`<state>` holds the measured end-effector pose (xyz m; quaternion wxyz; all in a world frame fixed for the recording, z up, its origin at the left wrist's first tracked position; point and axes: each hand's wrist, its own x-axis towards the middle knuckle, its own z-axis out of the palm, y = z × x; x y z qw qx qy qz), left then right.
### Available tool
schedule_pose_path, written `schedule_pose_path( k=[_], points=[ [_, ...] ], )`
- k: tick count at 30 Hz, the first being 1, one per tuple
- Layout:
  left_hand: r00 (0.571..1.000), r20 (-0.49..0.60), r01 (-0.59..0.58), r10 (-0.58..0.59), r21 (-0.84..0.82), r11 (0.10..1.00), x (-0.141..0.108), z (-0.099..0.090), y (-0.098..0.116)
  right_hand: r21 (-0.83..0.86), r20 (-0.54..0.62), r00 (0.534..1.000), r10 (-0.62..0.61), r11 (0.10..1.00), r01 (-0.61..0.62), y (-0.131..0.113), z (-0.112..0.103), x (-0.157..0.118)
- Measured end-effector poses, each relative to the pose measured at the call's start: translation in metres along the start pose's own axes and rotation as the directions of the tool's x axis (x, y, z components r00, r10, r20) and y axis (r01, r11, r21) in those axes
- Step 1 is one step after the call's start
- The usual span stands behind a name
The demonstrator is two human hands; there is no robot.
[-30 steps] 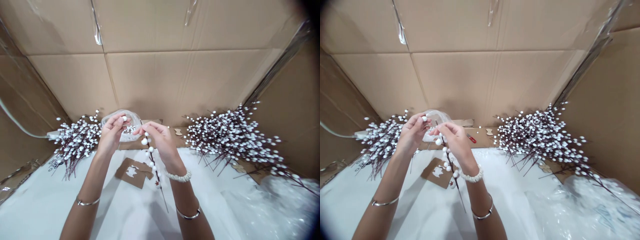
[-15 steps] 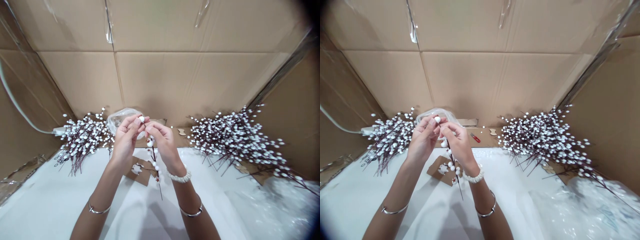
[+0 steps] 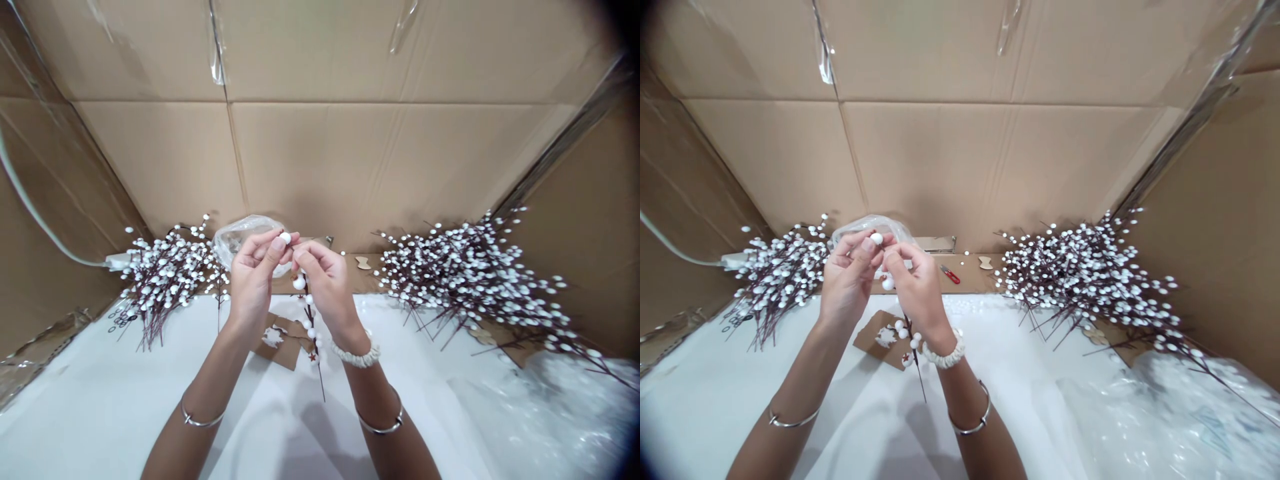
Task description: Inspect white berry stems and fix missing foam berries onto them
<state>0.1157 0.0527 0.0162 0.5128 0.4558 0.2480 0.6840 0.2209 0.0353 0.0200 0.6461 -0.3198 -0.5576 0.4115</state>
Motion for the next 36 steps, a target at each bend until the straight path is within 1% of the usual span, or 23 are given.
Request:
schedule_pose_path(
  k=[6,11,21,23,26,29,31,32,33,34,35,36],
  points=[
    [0.997,-0.036,-0.067,0.066,-0.025,0.997,0.000,0.003,-0.002,-0.064,-0.001,1.000,-0.001,0.998,0.001,-0.001,-0.002,-0.001],
    [0.995,-0.045,-0.091,0.092,0.016,0.996,-0.001,0.004,-0.001,-0.103,0.010,1.000,-0.009,0.995,0.010,-0.001,-0.003,-0.002],
    [0.993,0.036,-0.112,0.109,0.101,0.988,0.005,-0.005,-0.001,-0.126,0.029,0.998,-0.058,0.990,0.061,0.001,-0.006,0.000],
    [0.992,0.055,-0.117,0.111,0.118,0.986,0.006,-0.006,-0.002,-0.122,0.027,0.998,-0.051,0.991,0.054,0.003,-0.007,0.000],
    [0.990,0.078,-0.128,0.118,0.149,0.980,0.007,-0.007,-0.001,-0.072,0.037,0.999,-0.020,0.997,0.023,0.004,-0.007,0.000],
    [0.987,0.118,-0.131,0.109,0.201,0.971,0.007,-0.008,0.003,-0.055,0.056,0.998,-0.012,0.998,0.015,0.005,-0.007,0.001],
    [0.981,0.186,-0.098,0.055,0.228,0.969,0.006,-0.011,0.009,-0.033,0.014,0.999,-0.034,0.999,0.034,0.004,-0.007,0.003],
    [0.972,0.234,-0.063,0.003,0.249,0.967,0.006,-0.012,0.012,0.004,-0.024,0.998,-0.049,0.999,0.050,0.003,-0.008,0.004],
    [0.954,0.290,-0.015,-0.070,0.282,0.959,0.005,-0.014,0.015,0.058,-0.067,0.996,-0.060,0.996,0.064,0.002,-0.009,0.004],
    [0.922,0.349,0.045,-0.166,0.332,0.942,0.004,-0.016,0.018,0.121,-0.105,0.993,-0.058,0.990,0.071,0.001,-0.010,0.005],
    [0.876,0.399,0.106,-0.272,0.390,0.915,0.004,-0.017,0.020,0.186,-0.132,0.990,-0.047,0.980,0.071,0.000,-0.012,0.005],
    [0.818,0.439,0.161,-0.372,0.445,0.881,0.003,-0.019,0.022,0.241,-0.147,0.989,-0.027,0.968,0.063,-0.002,-0.013,0.006]
  ],
)
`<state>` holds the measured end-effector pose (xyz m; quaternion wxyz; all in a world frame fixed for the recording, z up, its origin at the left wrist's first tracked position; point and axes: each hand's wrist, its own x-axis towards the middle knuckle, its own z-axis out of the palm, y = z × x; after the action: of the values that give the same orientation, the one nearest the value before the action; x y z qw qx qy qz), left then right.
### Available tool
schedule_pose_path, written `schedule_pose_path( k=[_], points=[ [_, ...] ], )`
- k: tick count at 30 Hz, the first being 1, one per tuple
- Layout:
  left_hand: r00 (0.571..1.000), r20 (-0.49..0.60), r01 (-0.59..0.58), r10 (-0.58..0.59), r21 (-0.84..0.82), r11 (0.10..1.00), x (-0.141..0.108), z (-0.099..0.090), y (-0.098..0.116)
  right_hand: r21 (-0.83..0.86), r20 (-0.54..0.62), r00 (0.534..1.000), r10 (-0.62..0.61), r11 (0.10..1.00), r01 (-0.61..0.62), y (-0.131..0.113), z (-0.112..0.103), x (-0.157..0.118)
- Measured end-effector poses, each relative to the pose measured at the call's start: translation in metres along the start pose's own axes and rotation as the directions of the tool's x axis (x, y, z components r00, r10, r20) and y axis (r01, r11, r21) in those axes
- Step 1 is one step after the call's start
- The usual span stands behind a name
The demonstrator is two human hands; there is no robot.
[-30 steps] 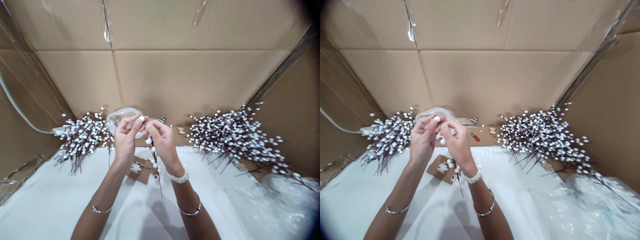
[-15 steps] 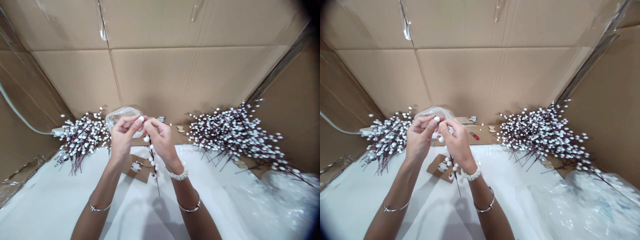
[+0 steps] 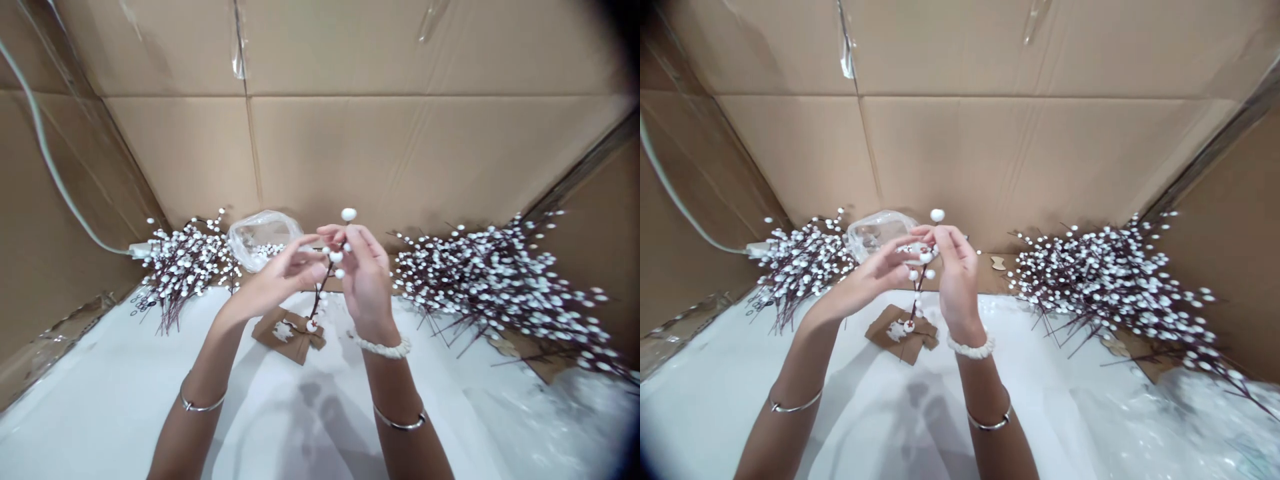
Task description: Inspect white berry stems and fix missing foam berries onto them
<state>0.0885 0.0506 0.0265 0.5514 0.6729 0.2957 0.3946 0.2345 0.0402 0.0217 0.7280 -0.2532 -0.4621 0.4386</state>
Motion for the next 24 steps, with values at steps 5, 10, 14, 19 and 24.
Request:
schedule_pose_path(
  k=[5,10,14,19,24],
  points=[
    [0.963,0.235,0.138,-0.128,-0.027,0.990,0.001,0.002,-0.004,0.081,-0.039,0.991,0.127,0.989,-0.123,-0.006,-0.003,0.001],
    [0.982,-0.012,0.187,-0.187,-0.009,0.982,-0.003,-0.015,0.000,0.080,0.063,0.942,0.329,0.939,-0.333,-0.002,-0.001,0.004],
    [0.865,-0.502,0.216,-0.002,0.369,0.904,-0.013,-0.094,0.009,0.052,0.067,0.905,0.419,0.905,-0.423,0.001,-0.005,0.006],
    [0.550,-0.808,0.568,0.212,0.548,0.614,-0.012,-0.222,0.005,0.019,0.050,0.912,0.406,0.913,-0.407,-0.001,-0.008,0.005],
    [0.550,-0.830,0.626,0.093,0.484,0.611,-0.003,-0.276,-0.019,-0.005,0.053,0.924,0.379,0.925,-0.380,-0.005,-0.005,0.004]
  ],
)
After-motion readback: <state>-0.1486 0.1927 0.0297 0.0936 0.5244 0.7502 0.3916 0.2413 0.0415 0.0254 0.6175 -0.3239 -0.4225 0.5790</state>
